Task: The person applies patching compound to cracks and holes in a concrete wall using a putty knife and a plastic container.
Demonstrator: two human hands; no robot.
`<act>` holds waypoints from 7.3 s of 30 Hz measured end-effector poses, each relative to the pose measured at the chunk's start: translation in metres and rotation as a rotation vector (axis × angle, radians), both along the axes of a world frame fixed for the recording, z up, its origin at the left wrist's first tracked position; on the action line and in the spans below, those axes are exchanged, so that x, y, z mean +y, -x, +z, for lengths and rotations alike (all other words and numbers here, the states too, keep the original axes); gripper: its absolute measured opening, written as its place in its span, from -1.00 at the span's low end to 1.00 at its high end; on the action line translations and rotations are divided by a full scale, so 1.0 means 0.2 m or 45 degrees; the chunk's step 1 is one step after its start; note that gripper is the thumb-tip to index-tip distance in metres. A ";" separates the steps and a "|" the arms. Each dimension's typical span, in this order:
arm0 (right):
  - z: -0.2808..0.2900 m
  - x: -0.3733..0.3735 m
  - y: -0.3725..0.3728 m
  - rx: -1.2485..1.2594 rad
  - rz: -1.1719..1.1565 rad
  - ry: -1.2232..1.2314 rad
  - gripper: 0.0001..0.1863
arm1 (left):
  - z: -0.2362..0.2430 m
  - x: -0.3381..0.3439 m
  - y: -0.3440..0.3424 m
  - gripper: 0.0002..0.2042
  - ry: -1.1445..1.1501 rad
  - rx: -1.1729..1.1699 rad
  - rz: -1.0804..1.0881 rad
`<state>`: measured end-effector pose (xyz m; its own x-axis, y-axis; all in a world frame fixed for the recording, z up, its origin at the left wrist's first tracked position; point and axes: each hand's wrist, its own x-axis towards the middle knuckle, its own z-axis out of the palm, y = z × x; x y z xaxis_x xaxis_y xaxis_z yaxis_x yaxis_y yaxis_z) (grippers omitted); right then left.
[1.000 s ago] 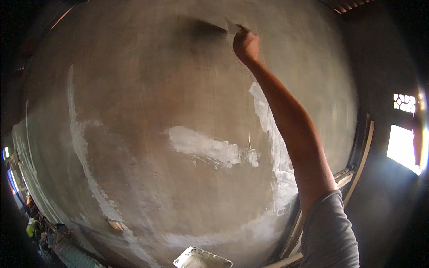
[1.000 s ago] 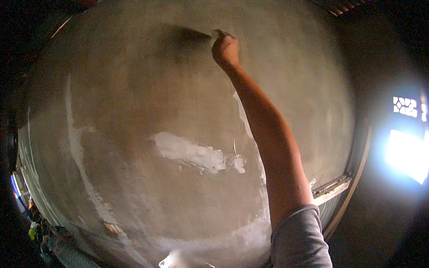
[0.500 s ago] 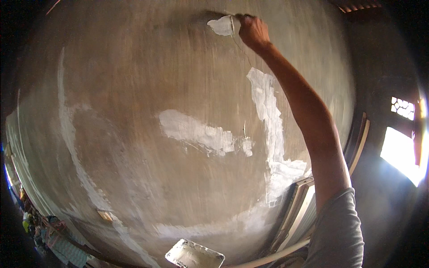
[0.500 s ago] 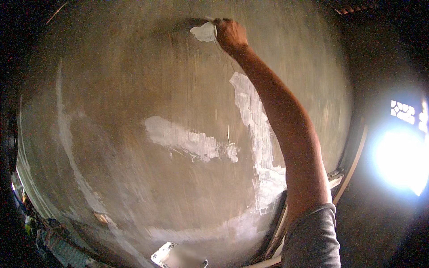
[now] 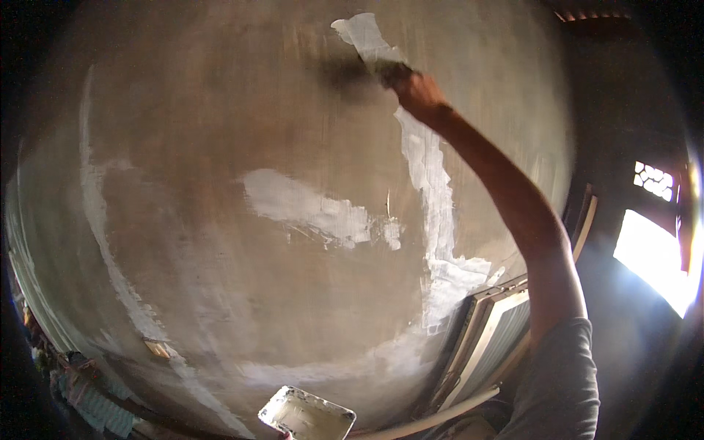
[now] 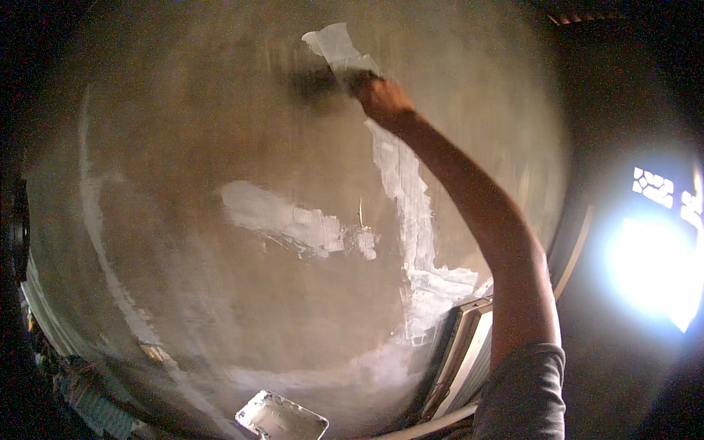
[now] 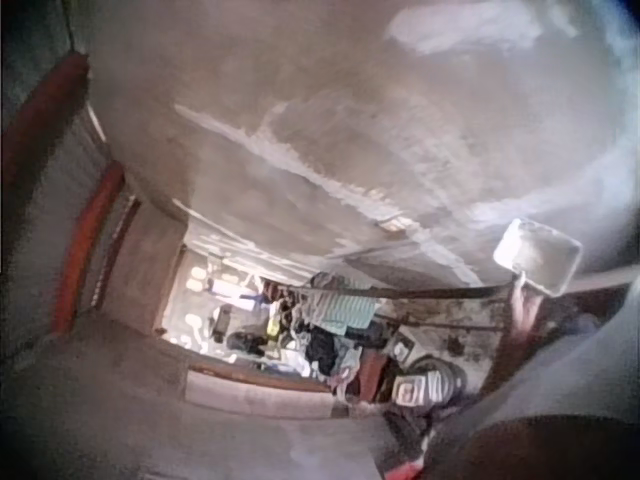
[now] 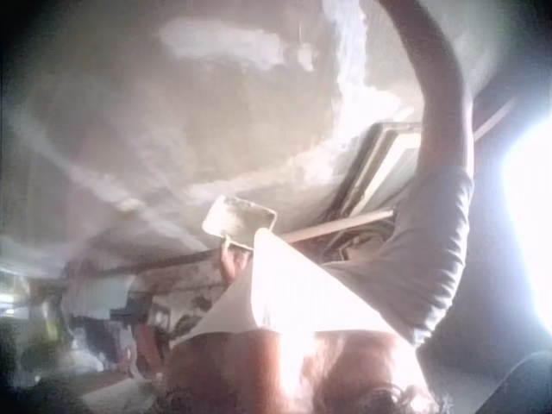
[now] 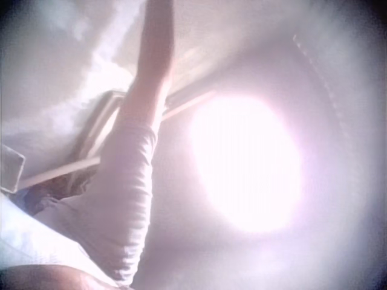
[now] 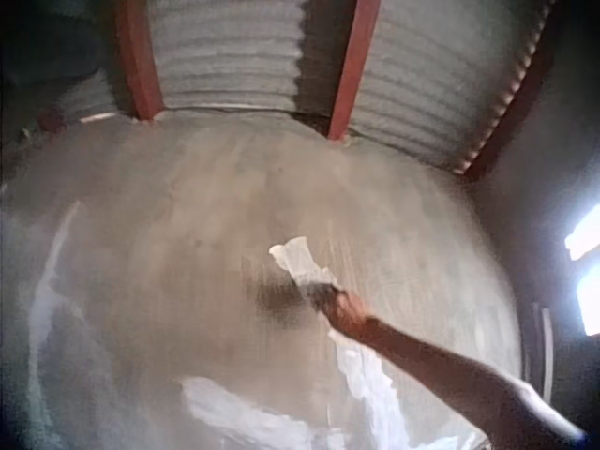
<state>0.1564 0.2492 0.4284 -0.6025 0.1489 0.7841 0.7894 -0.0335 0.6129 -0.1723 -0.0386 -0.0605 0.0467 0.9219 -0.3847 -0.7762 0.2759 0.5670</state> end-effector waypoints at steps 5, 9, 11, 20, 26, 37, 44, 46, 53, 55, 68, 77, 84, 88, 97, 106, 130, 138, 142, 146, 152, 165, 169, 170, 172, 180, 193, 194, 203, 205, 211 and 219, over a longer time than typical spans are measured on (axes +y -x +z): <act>-0.24 0.00 -0.04 -0.048 0.163 -0.135 -0.71 | -0.06 -0.06 0.01 -0.55 -0.763 0.605 -0.018; -0.01 -0.19 0.01 0.072 0.188 -0.179 -0.68 | -0.04 -0.06 0.03 -0.44 -0.338 0.208 -0.012; 0.18 -0.28 0.11 0.208 0.033 -0.140 -0.65 | 0.08 -0.05 0.03 -0.39 0.022 -0.346 0.097; 0.61 -0.05 0.32 -0.051 -0.135 -0.276 -0.67 | -0.11 -0.08 0.08 -0.45 -0.434 0.595 -0.025; 0.28 -0.16 0.15 -0.268 0.070 -0.107 -0.79 | 0.01 -0.14 0.02 -0.44 -0.653 0.784 0.146; -0.51 -0.01 -0.25 -0.116 0.240 -0.022 -0.72 | -0.07 -0.10 0.05 -0.44 -0.524 0.528 -0.012; -0.04 -0.28 -0.10 0.090 0.148 -0.025 -0.68 | -0.11 -0.12 0.06 -0.47 -0.613 0.131 0.085; 0.18 -0.26 -0.02 0.078 0.162 -0.134 -0.65 | -0.14 -0.12 0.04 -0.50 -0.816 0.462 0.075; 0.58 -0.06 0.26 -0.046 0.228 -0.236 -0.68 | 0.00 -0.14 0.02 -0.50 -0.487 0.630 -0.007; 0.56 0.00 0.24 -0.101 0.155 -0.324 -0.64 | -0.03 -0.14 0.01 -0.50 -0.559 0.643 0.047; -0.26 -0.24 -0.25 -0.309 -0.083 0.117 -0.76 | 0.00 -0.11 -0.02 -0.48 -0.418 0.426 0.039; 0.27 -0.33 0.00 0.135 0.007 -0.117 -0.62 | -0.01 -0.13 -0.02 -0.47 -0.492 0.488 0.025; -0.14 0.05 -0.08 -0.051 -0.084 -0.119 -0.63 | -0.05 -0.18 -0.05 -0.47 -0.641 0.601 0.151; -0.53 0.00 -0.11 -0.135 0.146 -0.140 -0.65 | -0.02 -0.16 -0.02 -0.48 -0.591 0.571 0.079; -0.01 -0.28 -0.01 0.115 0.141 -0.206 -0.66 | -0.03 -0.12 -0.02 -0.49 -0.588 0.463 0.007; 0.51 -0.15 0.26 0.173 0.217 -0.091 -0.62 | 0.00 -0.11 -0.03 -0.49 -0.509 0.531 0.054; -0.05 -0.12 -0.04 0.191 -0.377 0.062 -0.68 | -0.04 -0.01 -0.02 -0.47 -0.380 0.404 -0.011; -0.26 -0.28 0.00 0.142 0.096 -0.082 -0.80 | -0.07 -0.01 -0.03 -0.46 -0.304 0.444 -0.001; -0.02 -0.28 0.04 0.408 0.032 -0.076 -0.68 | -0.02 0.04 -0.04 -0.55 -0.009 -0.155 0.001; -0.20 -0.13 0.17 0.168 -0.026 0.029 -0.73 | -0.06 0.05 -0.05 -0.57 -0.096 0.043 -0.017; -0.27 -0.22 0.13 0.158 0.054 -0.118 -0.78 | -0.05 0.05 -0.06 -0.53 -0.187 0.094 0.004; -0.10 -0.27 -0.10 0.263 0.135 -0.177 -0.65 | -0.10 0.03 -0.01 -0.42 -0.426 0.493 -0.076; 0.28 -0.23 0.04 0.276 0.200 -0.291 -0.59 | -0.01 -0.01 -0.02 -0.43 -0.429 0.525 -0.045; 0.36 -0.21 0.09 0.290 0.238 -0.229 -0.60 | 0.02 -0.03 -0.03 -0.44 -0.426 0.544 -0.029; 0.46 -0.19 0.18 0.318 0.306 -0.104 -0.61 | 0.06 -0.05 -0.05 -0.44 -0.418 0.580 -0.005; 0.05 -0.11 0.02 -0.013 0.054 -0.109 -0.65 | 0.01 -0.03 -0.05 -0.44 -0.463 0.564 -0.032; 0.09 -0.24 -0.12 0.136 0.025 -0.108 -0.62 | -0.02 0.01 -0.10 -0.43 -0.542 0.445 -0.117; 0.12 -0.21 -0.14 0.137 -0.017 -0.121 -0.62 | -0.03 0.02 -0.11 -0.46 -0.562 0.447 -0.128; -0.50 -0.33 -0.12 -0.055 -0.045 0.197 -0.68 | 0.01 0.12 -0.13 -0.61 -0.049 -0.105 -0.047; -0.37 -0.34 -0.16 0.108 0.023 0.213 -0.73 | -0.02 0.13 -0.12 -0.61 -0.041 -0.104 -0.074; 0.24 -0.31 0.00 0.241 0.118 -0.189 -0.60 | -0.08 0.13 -0.08 -0.59 -0.074 -0.162 -0.074; 0.53 -0.13 0.31 0.114 -0.060 -0.210 -0.70 | 0.00 0.02 -0.03 -0.56 -0.611 0.580 -0.022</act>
